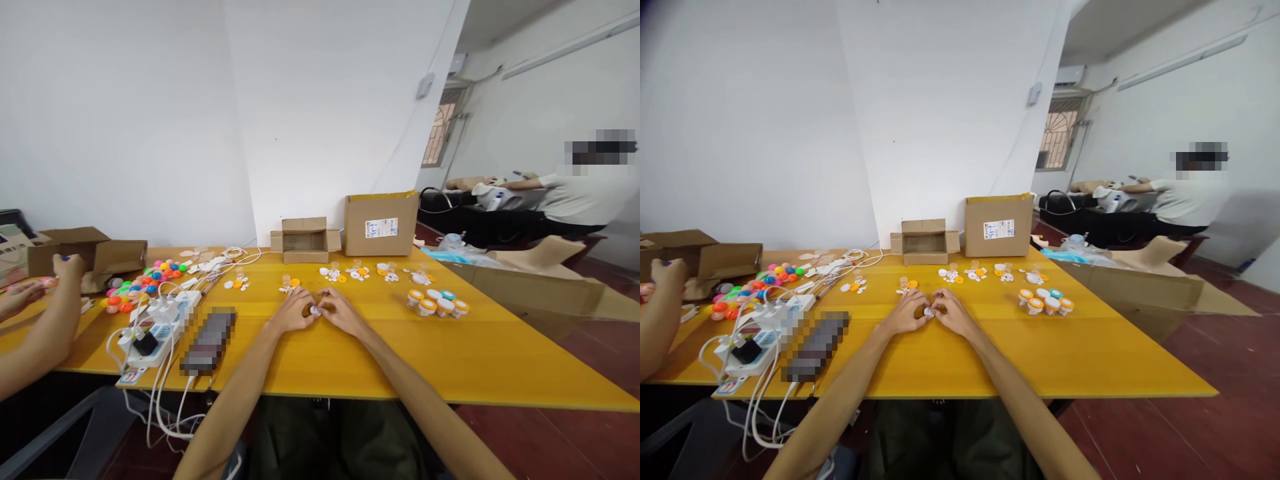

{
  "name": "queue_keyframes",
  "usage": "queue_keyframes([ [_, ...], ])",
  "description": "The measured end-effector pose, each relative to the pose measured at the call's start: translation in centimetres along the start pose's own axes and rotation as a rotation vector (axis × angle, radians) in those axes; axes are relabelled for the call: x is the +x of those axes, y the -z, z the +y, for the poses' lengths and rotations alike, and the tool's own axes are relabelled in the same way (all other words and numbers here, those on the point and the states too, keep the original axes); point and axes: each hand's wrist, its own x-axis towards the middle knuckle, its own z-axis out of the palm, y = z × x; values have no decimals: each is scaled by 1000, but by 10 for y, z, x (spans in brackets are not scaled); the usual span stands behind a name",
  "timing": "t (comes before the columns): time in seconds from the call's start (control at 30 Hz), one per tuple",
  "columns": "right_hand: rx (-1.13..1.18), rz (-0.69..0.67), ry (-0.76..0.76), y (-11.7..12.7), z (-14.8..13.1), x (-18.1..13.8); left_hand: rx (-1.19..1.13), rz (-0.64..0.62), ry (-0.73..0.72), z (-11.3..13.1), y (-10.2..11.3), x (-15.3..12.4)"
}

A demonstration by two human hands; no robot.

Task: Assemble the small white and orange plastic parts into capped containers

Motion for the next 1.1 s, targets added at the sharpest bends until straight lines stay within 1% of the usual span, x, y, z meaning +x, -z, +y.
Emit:
queue_keyframes([
  [0.37,-118,2,85,0,-5,-3,9,4,-12,2,1,1],
  [0.6,-169,33,142,1,-10,-4,33,17,-18,-1,0,0],
  [0.83,-204,171,95,5,-4,-4,44,34,-5,-1,0,0],
  [0.93,-247,165,63,7,0,-5,19,22,4,0,1,0],
  [1.1,-323,99,31,6,4,-6,-31,-38,-10,0,3,-1],
])
